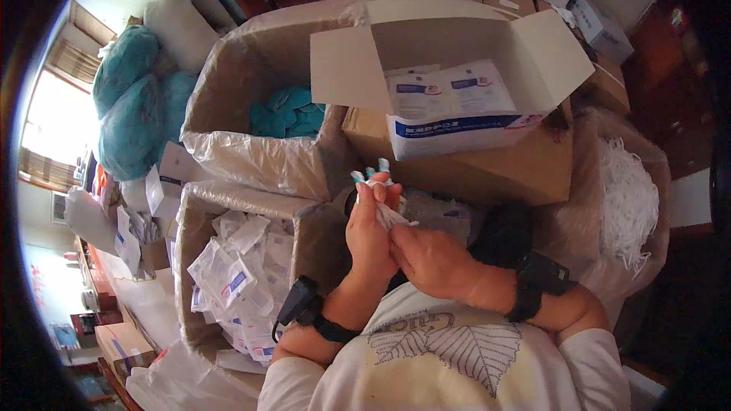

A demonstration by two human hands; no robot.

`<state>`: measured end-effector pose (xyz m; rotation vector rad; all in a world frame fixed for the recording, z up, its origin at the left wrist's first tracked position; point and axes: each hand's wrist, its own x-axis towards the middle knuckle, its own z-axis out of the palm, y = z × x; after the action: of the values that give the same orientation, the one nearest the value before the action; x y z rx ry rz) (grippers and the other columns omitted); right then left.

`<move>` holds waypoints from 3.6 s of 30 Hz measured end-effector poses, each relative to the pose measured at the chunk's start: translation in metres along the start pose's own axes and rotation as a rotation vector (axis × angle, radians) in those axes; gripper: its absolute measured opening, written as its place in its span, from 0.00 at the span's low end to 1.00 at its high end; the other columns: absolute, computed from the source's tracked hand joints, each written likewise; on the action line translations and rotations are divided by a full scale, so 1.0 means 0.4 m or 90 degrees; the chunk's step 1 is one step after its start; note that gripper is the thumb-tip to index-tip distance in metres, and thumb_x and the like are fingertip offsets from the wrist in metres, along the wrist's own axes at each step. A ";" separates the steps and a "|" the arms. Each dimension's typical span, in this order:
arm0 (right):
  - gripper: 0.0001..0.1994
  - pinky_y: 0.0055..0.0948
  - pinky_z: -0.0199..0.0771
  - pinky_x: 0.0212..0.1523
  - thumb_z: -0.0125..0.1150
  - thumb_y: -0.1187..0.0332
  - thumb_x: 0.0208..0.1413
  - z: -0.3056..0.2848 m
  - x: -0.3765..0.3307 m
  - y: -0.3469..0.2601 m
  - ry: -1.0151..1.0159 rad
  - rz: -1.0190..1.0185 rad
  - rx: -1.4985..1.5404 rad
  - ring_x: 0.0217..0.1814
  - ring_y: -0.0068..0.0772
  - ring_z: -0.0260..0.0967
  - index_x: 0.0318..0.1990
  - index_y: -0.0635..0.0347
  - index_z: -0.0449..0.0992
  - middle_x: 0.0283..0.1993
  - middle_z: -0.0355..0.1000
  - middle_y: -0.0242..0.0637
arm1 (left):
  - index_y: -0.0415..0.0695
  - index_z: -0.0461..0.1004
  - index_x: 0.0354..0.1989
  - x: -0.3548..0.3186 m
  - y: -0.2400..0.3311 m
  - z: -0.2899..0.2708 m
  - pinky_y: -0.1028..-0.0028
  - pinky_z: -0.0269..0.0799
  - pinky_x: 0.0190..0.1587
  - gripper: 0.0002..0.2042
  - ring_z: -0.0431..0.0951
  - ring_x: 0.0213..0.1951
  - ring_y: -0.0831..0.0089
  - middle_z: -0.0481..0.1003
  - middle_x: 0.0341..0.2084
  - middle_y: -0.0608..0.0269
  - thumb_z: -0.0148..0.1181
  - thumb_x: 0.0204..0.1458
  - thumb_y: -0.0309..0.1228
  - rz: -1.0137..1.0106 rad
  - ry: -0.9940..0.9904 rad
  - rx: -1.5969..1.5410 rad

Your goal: Removing face masks from packaging and sorting them.

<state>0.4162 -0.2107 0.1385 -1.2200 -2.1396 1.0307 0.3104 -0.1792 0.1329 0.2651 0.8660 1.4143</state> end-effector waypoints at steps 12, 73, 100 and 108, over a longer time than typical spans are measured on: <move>0.08 0.42 0.63 0.30 0.44 0.65 0.56 0.004 0.021 0.028 -0.001 0.122 0.175 0.31 0.56 0.65 0.34 0.61 0.63 0.27 0.67 0.51 | 0.42 0.65 0.35 0.049 -0.001 -0.064 0.83 0.58 0.24 0.14 0.60 0.21 0.84 0.63 0.24 0.69 0.38 0.58 0.40 -0.008 -0.002 -0.049; 0.11 0.21 0.58 0.22 0.43 0.62 0.58 0.017 -0.028 0.060 -0.152 0.295 0.562 0.24 0.19 0.57 0.34 0.62 0.65 0.23 0.61 0.28 | 0.42 0.65 0.26 0.098 -0.039 -0.058 0.84 0.52 0.16 0.21 0.59 0.15 0.85 0.60 0.17 0.72 0.36 0.57 0.48 0.213 0.094 0.316; 0.36 0.36 0.42 0.63 0.56 0.51 0.48 0.015 -0.077 0.365 0.146 0.212 0.206 0.67 0.46 0.40 0.60 0.61 0.50 0.64 0.43 0.49 | 0.49 0.60 0.19 0.105 0.060 -0.056 0.78 0.57 0.23 0.17 0.60 0.18 0.79 0.66 0.29 0.66 0.39 0.57 0.45 -0.068 -0.079 0.043; 0.40 0.40 0.52 0.57 0.63 0.54 0.41 -0.028 -0.035 0.117 0.196 -0.006 -0.010 0.59 0.52 0.52 0.57 0.67 0.51 0.57 0.53 0.54 | 0.51 0.61 0.21 -0.022 0.012 0.074 0.75 0.62 0.25 0.17 0.63 0.19 0.78 0.67 0.29 0.69 0.39 0.57 0.46 -0.121 -0.045 -0.030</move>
<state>0.4551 -0.2034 0.1079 -1.2828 -1.9162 0.7659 0.3273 -0.1769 0.1592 0.1909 0.7777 1.2404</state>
